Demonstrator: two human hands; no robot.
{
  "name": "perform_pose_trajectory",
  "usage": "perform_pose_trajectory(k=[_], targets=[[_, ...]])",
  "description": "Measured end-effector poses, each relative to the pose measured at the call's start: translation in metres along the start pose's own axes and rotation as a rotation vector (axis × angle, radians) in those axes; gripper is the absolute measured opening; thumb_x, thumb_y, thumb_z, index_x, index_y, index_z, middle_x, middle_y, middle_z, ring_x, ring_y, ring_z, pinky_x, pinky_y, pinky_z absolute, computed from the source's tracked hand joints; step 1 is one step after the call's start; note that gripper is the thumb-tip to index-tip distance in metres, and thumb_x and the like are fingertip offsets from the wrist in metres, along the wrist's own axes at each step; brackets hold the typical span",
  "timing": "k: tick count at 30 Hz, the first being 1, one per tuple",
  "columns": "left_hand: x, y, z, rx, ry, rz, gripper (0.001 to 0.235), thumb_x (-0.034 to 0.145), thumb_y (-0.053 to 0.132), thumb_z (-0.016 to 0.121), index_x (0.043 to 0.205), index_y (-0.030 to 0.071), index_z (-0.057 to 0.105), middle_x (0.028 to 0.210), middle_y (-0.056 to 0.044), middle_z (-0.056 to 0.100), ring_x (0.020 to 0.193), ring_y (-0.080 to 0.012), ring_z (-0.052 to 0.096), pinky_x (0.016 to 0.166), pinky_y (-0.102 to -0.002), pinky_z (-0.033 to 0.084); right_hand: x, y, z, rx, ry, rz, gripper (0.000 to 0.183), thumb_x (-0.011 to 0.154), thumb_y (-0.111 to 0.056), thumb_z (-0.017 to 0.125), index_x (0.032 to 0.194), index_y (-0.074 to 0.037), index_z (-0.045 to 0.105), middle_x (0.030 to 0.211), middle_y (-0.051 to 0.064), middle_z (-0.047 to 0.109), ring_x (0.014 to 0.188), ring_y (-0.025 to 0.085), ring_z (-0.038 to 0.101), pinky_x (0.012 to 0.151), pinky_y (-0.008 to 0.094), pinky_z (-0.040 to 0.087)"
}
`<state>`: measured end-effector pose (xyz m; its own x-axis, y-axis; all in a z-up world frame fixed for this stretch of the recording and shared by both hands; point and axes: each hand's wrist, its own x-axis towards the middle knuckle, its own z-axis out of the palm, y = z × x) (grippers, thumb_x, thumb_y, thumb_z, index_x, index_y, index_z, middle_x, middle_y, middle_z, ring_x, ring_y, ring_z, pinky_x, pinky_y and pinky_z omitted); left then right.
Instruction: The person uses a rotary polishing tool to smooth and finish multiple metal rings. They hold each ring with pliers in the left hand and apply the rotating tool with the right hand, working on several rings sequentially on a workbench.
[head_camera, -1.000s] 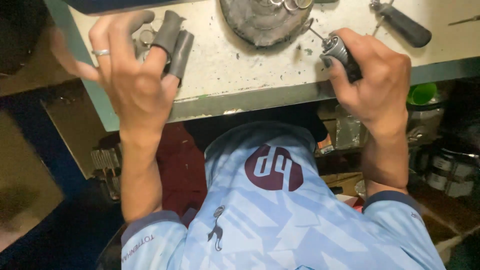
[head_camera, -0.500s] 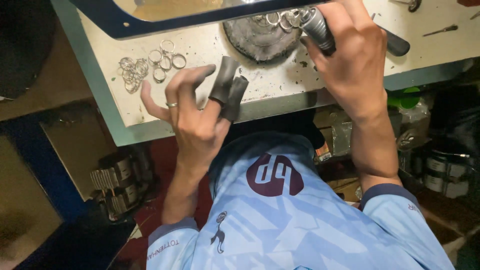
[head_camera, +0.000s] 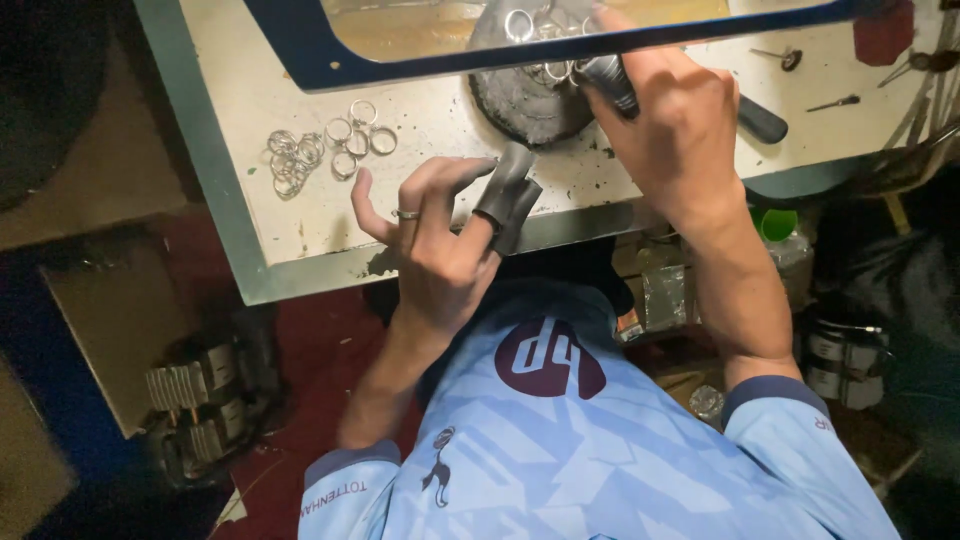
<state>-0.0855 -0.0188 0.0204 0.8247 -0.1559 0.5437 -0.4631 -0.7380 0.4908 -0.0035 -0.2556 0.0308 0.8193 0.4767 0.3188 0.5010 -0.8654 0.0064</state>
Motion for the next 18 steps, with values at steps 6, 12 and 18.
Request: perform_pose_trajectory(k=[6, 12, 18], targets=[[0.0, -0.005, 0.004, -0.044, 0.022, -0.049, 0.008, 0.083, -0.002, 0.071, 0.081, 0.006, 0.072, 0.121, -0.008, 0.064, 0.116, -0.0309, 0.062, 0.114, -0.065, 0.01, 0.014, -0.001, -0.001, 0.014, 0.092, -0.04, 0.048, 0.098, -0.007, 0.096, 0.138, -0.001, 0.07, 0.113, 0.01, 0.082, 0.068, 0.03, 0.068, 0.059, 0.037, 0.056], [0.004, -0.002, 0.006, -0.051, 0.032, -0.071, 0.01, 0.079, -0.003, 0.07, 0.085, 0.004, 0.074, 0.123, -0.01, 0.063, 0.116, -0.0333, 0.061, 0.115, -0.065, 0.01, 0.024, -0.011, -0.007, 0.286, 0.145, 0.005, 0.046, 0.097, 0.01, 0.091, 0.134, 0.008, 0.065, 0.117, 0.022, 0.078, 0.096, 0.036, 0.076, 0.083, 0.04, 0.061], [0.003, 0.004, 0.011, -0.055, 0.034, -0.12, 0.014, 0.07, -0.008, 0.073, 0.079, 0.002, 0.069, 0.125, -0.013, 0.063, 0.118, -0.035, 0.062, 0.116, -0.064, 0.013, 0.004, -0.019, -0.013, 0.491, 0.066, 0.4, 0.022, 0.105, 0.001, 0.085, 0.104, 0.002, 0.062, 0.08, 0.008, 0.06, 0.067, 0.017, 0.049, 0.063, 0.034, 0.043]])
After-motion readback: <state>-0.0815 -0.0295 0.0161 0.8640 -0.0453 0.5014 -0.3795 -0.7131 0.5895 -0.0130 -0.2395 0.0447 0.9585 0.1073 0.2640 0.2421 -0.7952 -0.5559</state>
